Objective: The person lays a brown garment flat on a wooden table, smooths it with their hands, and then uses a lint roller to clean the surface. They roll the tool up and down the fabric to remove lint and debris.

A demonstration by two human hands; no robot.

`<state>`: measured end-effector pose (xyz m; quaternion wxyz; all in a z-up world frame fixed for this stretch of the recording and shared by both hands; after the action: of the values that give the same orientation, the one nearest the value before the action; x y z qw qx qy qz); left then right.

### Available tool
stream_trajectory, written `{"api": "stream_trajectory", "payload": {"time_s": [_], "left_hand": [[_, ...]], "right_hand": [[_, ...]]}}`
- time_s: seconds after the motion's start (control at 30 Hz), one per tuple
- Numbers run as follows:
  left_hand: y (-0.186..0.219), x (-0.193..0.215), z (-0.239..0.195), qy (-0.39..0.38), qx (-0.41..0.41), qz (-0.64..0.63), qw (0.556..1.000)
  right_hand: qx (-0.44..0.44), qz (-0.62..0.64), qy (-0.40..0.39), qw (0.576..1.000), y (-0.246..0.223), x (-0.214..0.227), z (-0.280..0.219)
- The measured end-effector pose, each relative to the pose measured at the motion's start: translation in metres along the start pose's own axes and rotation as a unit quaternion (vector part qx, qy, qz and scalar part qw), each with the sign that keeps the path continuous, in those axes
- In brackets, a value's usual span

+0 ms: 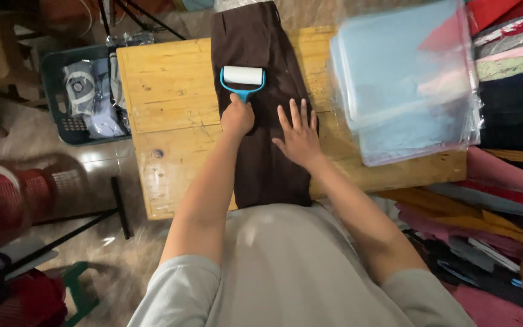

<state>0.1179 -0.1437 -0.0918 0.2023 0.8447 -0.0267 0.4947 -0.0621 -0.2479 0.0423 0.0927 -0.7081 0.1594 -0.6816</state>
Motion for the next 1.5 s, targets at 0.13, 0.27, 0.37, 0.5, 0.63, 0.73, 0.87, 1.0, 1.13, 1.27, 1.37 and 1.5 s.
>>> {"api": "stream_trajectory", "payload": {"time_s": [0.13, 0.27, 0.37, 0.5, 0.63, 0.73, 0.87, 1.0, 1.13, 1.27, 1.37, 1.5], "left_hand": [[0.0, -0.006, 0.012, 0.016, -0.013, 0.003, 1.0], [-0.003, -0.001, -0.018, 0.025, -0.007, -0.006, 1.0], [-0.018, -0.001, -0.057, 0.078, -0.024, -0.01, 0.997], [-0.043, -0.007, -0.125, 0.011, 0.018, -0.02, 1.0], [-0.061, -0.013, -0.178, -0.07, 0.071, -0.024, 0.995], [-0.062, -0.017, -0.184, -0.071, 0.085, -0.01, 0.994], [-0.061, -0.047, -0.135, 0.007, 0.058, 0.009, 0.998], [-0.031, -0.03, -0.066, 0.178, -0.07, 0.001, 0.982], [-0.003, -0.035, 0.024, 0.31, -0.109, 0.059, 0.943], [0.02, -0.017, 0.08, 0.32, -0.156, 0.091, 0.93], [0.036, 0.012, 0.091, 0.081, -0.062, 0.003, 0.995], [0.034, 0.022, 0.067, 0.024, -0.031, -0.005, 0.999]], "right_hand": [[-0.058, -0.023, -0.095, 0.994, 0.024, -0.014, 0.029], [-0.101, -0.013, -0.16, 0.982, 0.036, -0.025, 0.036], [-0.1, -0.023, -0.159, 0.982, 0.045, -0.038, 0.036], [-0.093, -0.023, -0.171, 0.981, 0.053, -0.048, 0.035], [-0.09, -0.04, -0.168, 0.981, 0.056, -0.055, 0.035], [-0.09, -0.033, -0.177, 0.979, 0.049, -0.044, 0.035], [-0.078, -0.041, -0.119, 0.989, 0.037, -0.046, 0.019], [-0.097, -0.036, -0.119, 0.987, 0.037, -0.054, 0.007], [-0.071, -0.071, -0.15, 0.984, 0.04, -0.051, 0.007], [-0.09, -0.071, -0.225, 0.968, 0.043, -0.046, 0.013], [-0.109, -0.037, -0.262, 0.958, 0.047, -0.046, 0.017], [-0.112, -0.047, -0.283, 0.951, 0.046, -0.05, 0.018]]}}
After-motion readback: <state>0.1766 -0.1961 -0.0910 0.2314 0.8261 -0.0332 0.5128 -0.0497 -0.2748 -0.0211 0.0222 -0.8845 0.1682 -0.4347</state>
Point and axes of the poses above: each hand's wrist, its own z-axis towards the middle knuckle, its own x-axis out of the back of the hand, y = z × x, the point moved 2 cm from there along z, towards the middle knuckle, and after that the axes turned 9 degrees about x, right-handed, at the moved point
